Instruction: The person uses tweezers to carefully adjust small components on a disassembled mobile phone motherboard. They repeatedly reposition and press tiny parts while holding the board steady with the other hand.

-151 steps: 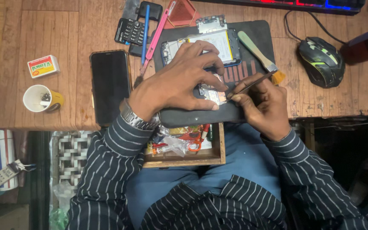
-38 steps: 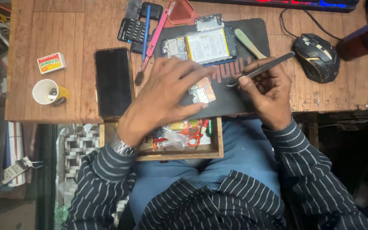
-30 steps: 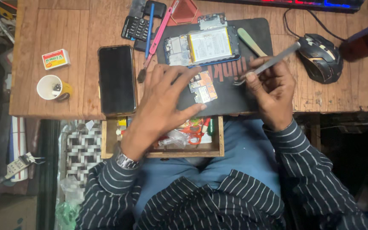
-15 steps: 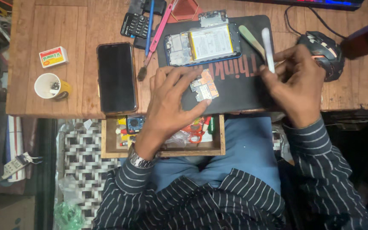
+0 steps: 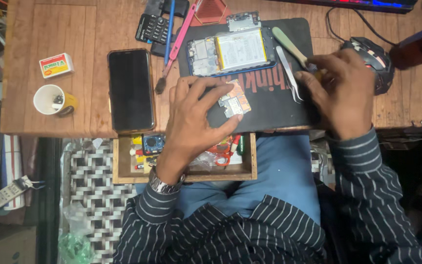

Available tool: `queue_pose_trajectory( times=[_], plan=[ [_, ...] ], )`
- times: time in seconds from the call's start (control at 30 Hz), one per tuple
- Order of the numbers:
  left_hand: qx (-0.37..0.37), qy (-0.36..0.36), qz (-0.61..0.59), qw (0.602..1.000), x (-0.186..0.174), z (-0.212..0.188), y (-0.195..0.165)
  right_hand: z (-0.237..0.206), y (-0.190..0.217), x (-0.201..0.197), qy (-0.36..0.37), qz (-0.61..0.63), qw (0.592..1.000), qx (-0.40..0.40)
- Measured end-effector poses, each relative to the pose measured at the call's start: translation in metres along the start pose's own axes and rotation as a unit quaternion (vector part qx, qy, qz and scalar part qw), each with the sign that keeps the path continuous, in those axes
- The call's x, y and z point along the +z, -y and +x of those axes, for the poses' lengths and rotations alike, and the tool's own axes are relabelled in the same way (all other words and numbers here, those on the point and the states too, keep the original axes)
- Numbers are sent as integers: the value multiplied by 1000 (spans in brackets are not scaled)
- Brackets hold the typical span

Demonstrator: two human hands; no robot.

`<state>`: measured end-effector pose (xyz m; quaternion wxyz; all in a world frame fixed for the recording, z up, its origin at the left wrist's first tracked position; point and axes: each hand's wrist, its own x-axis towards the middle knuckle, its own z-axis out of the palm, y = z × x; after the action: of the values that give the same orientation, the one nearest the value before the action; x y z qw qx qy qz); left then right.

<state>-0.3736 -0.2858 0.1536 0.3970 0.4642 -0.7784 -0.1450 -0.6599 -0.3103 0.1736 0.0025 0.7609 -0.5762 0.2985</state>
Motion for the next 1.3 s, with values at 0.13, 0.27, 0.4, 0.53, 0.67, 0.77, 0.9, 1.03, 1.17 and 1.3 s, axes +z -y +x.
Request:
queue_pose_trajectory(
  times=[0.13,0.27,0.4,0.53,0.67,0.77,0.9,1.03,1.17,1.3],
  plan=[
    [-4,8,-4,1000,-2,1,-1,-2,-24,10,26,13,999,31],
    [-1,8,-3,1000,-1,0,0,-9,-46,17,16,-66,998,-16],
    [9,3,-2,1000,3,0,2,-8,-48,5,-33,-160,986,-36],
    [11,9,-6,1000,3,0,2,-2,-33,-19,-27,36,996,72],
    [24,7,-1,1000,3,0,2,-7,-5,-6,76,421,900,88],
    [20,18,-8,1000,3,0,3,-15,15,24,103,424,899,44],
    [21,14,-18,1000,4,-1,6,-13,32,36,98,306,941,-109],
    [26,11,-10,1000,5,-1,7,-8,38,22,61,135,976,-160],
    [16,13,-18,1000,3,-1,7,-8,42,21,52,169,975,-133],
    [20,20,-14,999,3,0,6,-9,41,26,62,66,979,-181]
  ],
)
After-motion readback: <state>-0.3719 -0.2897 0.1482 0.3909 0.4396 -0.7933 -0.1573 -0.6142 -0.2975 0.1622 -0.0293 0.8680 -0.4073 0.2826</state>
